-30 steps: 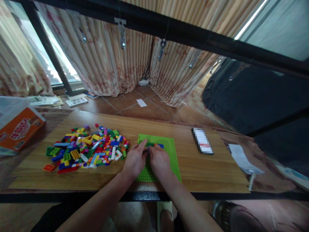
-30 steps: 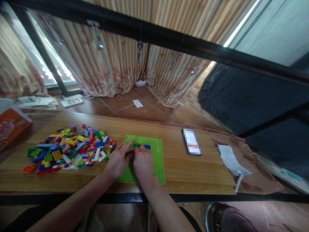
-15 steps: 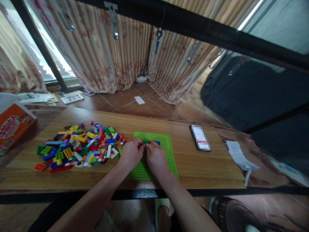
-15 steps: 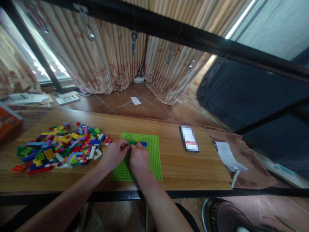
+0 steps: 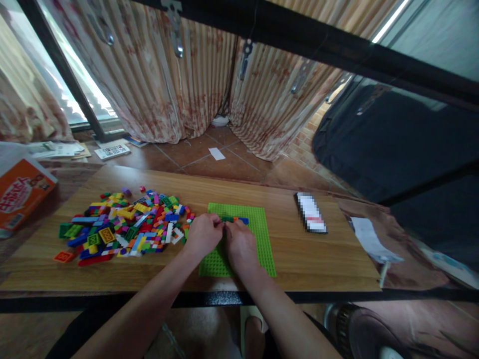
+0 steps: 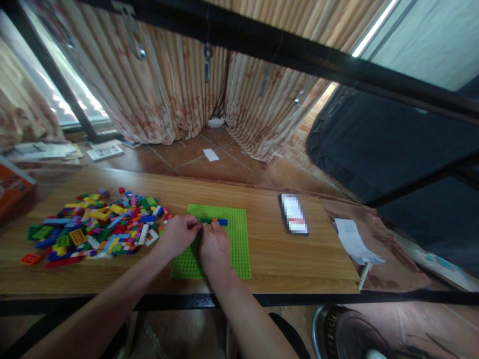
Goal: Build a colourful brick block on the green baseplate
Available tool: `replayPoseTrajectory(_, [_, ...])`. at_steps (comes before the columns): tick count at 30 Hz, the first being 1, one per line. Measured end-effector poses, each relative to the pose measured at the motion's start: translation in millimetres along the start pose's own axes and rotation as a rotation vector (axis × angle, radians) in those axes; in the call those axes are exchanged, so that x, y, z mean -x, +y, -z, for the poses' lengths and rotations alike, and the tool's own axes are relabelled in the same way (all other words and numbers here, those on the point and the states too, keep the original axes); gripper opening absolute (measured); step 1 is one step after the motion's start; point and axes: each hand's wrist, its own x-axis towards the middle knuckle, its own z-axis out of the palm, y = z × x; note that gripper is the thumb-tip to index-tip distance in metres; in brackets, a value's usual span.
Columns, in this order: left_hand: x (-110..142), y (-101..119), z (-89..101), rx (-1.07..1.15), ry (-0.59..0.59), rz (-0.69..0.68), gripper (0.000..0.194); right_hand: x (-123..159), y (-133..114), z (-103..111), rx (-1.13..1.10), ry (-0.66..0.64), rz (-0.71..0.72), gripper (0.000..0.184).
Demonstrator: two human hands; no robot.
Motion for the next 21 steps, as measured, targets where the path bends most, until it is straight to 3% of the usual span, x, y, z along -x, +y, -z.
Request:
replayPoseTrajectory(12, [8, -2, -3.4, -0.051, 0.048, -0.049, 0.022, -1, 0, 2, -0.078, 0.010, -0.018, 0.034])
replayPoseTrajectory(16, [8, -3, 2.9, -0.003, 0.023, -0.076, 0.024, -2, 6, 4, -0.194, 0.074, -0.017, 0.032])
replayPoseTrajectory(21, [7, -5, 8.4, 0.124, 0.014, -0.107, 0.026, -9, 16, 15, -0.320, 0.209, -0.123, 0.028])
